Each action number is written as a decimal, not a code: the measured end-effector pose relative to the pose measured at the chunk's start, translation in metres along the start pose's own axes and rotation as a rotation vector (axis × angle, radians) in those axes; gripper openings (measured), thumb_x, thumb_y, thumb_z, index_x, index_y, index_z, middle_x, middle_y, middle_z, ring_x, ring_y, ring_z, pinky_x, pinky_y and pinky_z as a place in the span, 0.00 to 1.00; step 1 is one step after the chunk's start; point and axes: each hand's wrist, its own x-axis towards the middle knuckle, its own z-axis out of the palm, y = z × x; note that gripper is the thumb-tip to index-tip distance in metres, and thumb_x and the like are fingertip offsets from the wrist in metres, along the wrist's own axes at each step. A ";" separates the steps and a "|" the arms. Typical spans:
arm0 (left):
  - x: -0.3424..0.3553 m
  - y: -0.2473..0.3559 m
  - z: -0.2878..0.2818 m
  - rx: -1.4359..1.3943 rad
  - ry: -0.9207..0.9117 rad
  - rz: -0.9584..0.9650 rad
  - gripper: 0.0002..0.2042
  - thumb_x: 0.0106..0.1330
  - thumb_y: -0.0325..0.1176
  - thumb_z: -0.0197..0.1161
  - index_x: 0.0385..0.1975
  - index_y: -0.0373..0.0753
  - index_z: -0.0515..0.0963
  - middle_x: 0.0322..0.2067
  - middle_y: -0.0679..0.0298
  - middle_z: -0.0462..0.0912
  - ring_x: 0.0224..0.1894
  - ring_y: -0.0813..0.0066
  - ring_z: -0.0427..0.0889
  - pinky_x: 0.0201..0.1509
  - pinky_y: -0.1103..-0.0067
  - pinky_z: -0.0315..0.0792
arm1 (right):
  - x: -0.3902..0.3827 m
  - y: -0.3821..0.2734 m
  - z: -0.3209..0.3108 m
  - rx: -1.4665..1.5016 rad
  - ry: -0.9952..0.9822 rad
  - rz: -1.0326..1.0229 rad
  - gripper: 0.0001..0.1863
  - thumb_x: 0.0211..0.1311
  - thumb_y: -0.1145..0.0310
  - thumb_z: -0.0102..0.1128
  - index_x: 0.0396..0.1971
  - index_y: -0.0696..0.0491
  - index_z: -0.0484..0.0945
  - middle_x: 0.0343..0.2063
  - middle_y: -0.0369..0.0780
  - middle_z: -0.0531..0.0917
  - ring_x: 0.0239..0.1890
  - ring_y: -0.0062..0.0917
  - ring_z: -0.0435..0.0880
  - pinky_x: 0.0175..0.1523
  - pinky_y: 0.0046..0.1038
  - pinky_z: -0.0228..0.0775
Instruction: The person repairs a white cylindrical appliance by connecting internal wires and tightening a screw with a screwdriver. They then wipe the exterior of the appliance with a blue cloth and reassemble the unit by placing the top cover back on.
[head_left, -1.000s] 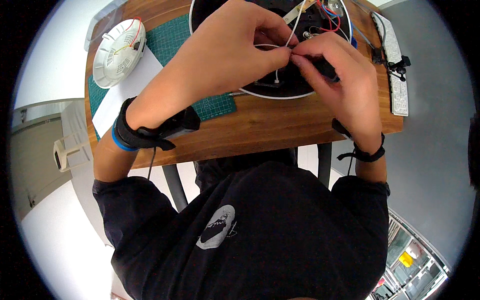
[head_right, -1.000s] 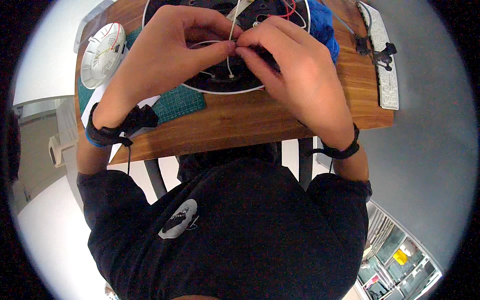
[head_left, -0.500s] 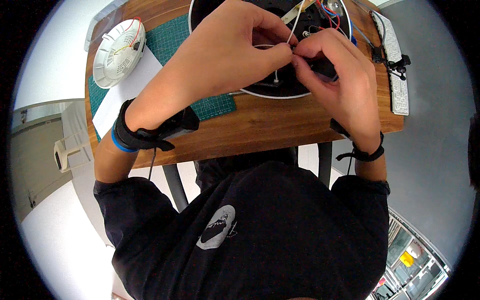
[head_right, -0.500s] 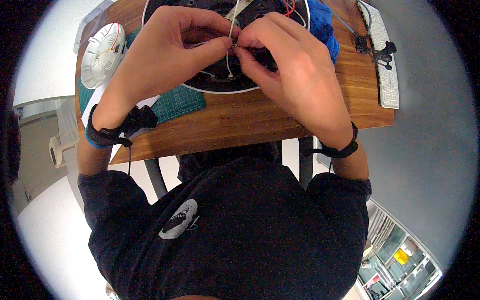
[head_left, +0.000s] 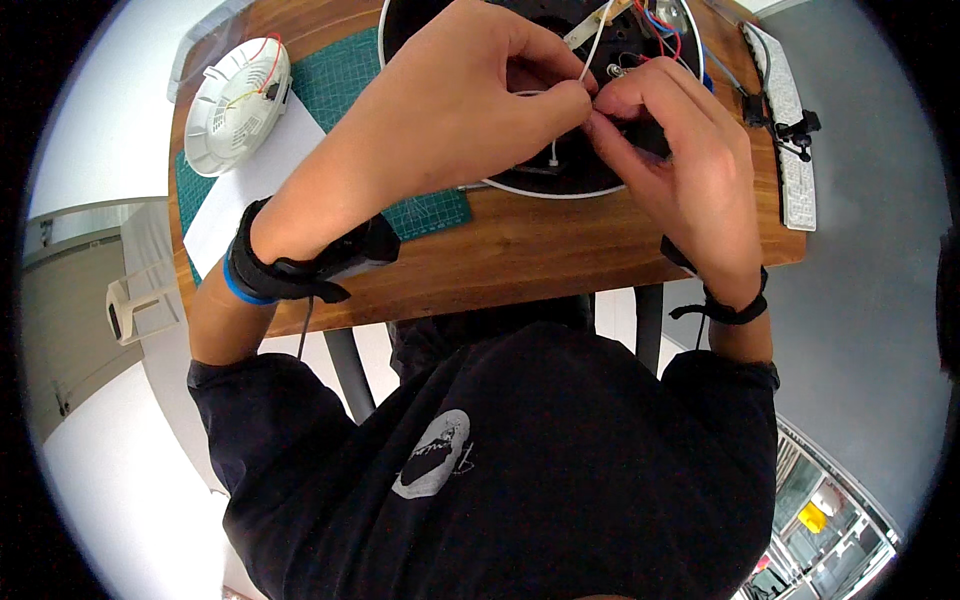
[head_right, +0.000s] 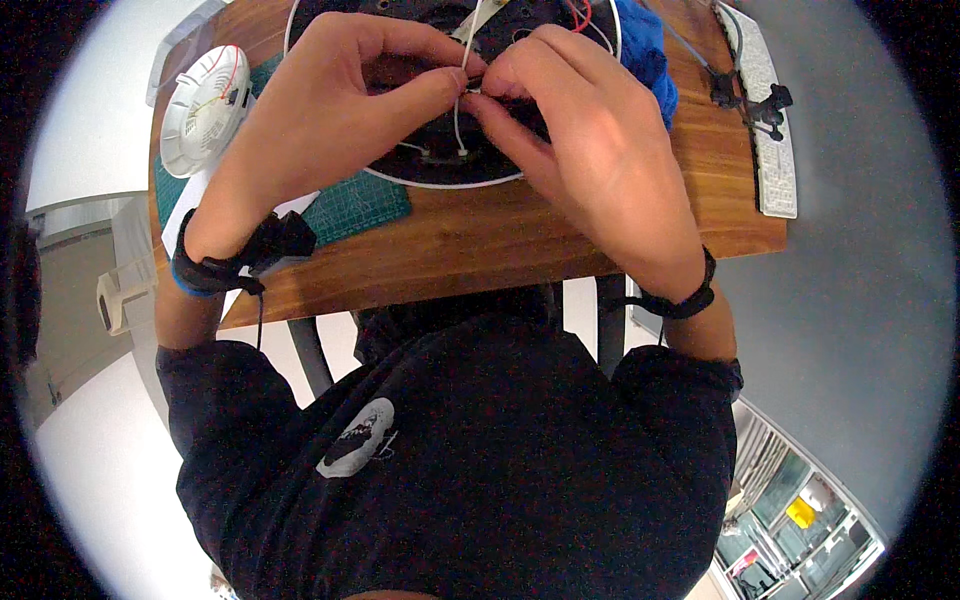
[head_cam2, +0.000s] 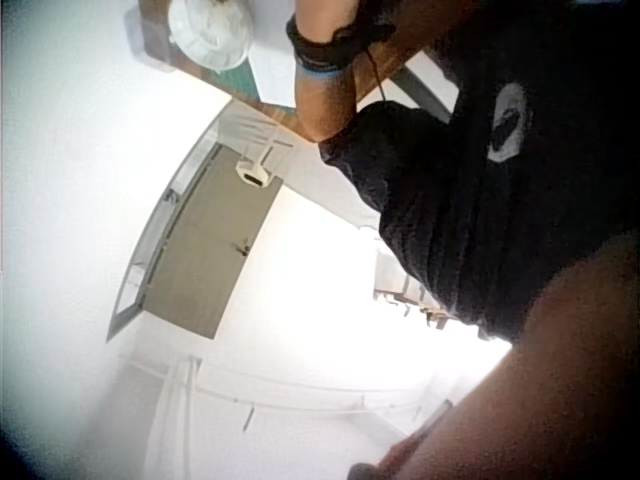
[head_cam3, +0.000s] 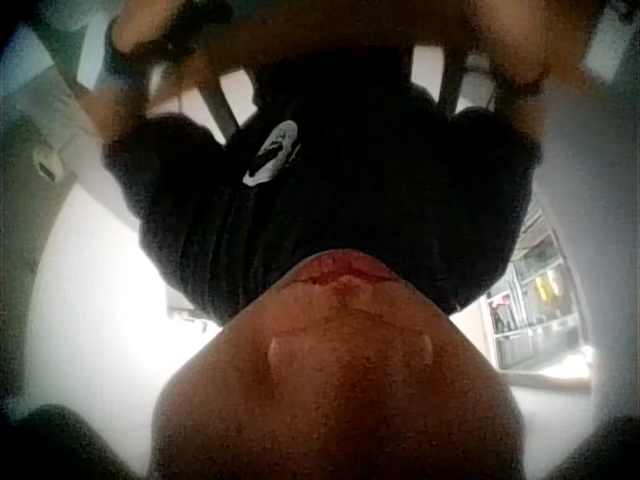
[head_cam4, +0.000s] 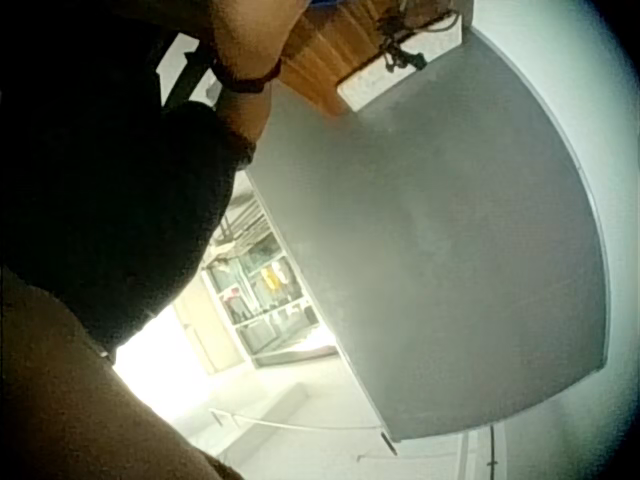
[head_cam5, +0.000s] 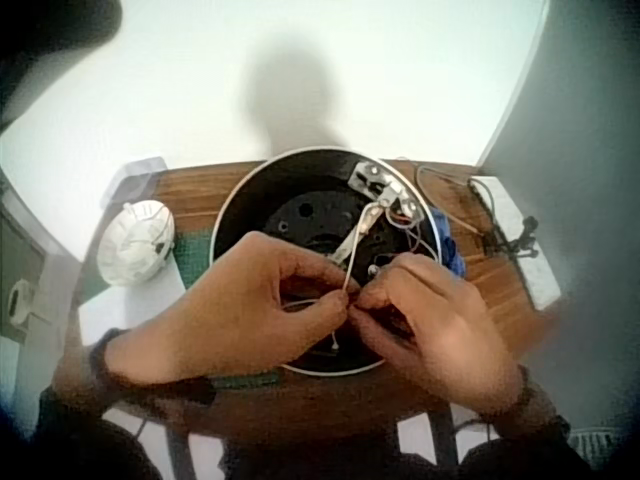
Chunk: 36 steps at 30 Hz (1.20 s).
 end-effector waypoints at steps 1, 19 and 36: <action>0.000 0.000 0.000 -0.004 -0.002 -0.004 0.10 0.74 0.27 0.65 0.44 0.25 0.89 0.32 0.57 0.92 0.29 0.82 0.84 0.35 0.82 0.80 | 0.000 0.000 0.001 0.004 0.007 0.003 0.12 0.59 0.80 0.77 0.40 0.57 0.83 0.38 0.42 0.86 0.39 0.37 0.88 0.45 0.30 0.79; 0.000 -0.010 -0.001 -0.052 0.007 0.019 0.11 0.74 0.28 0.65 0.44 0.25 0.88 0.32 0.53 0.92 0.31 0.79 0.86 0.38 0.81 0.82 | 0.001 0.002 0.003 0.021 0.044 -0.080 0.09 0.61 0.77 0.75 0.38 0.56 0.83 0.36 0.42 0.84 0.40 0.41 0.87 0.45 0.37 0.80; -0.002 -0.036 0.012 -0.010 0.107 -0.016 0.13 0.75 0.29 0.67 0.52 0.27 0.88 0.42 0.60 0.93 0.45 0.81 0.89 0.53 0.81 0.83 | -0.003 0.006 0.001 0.047 0.009 -0.063 0.10 0.61 0.80 0.75 0.41 0.57 0.85 0.40 0.41 0.86 0.42 0.38 0.88 0.47 0.33 0.81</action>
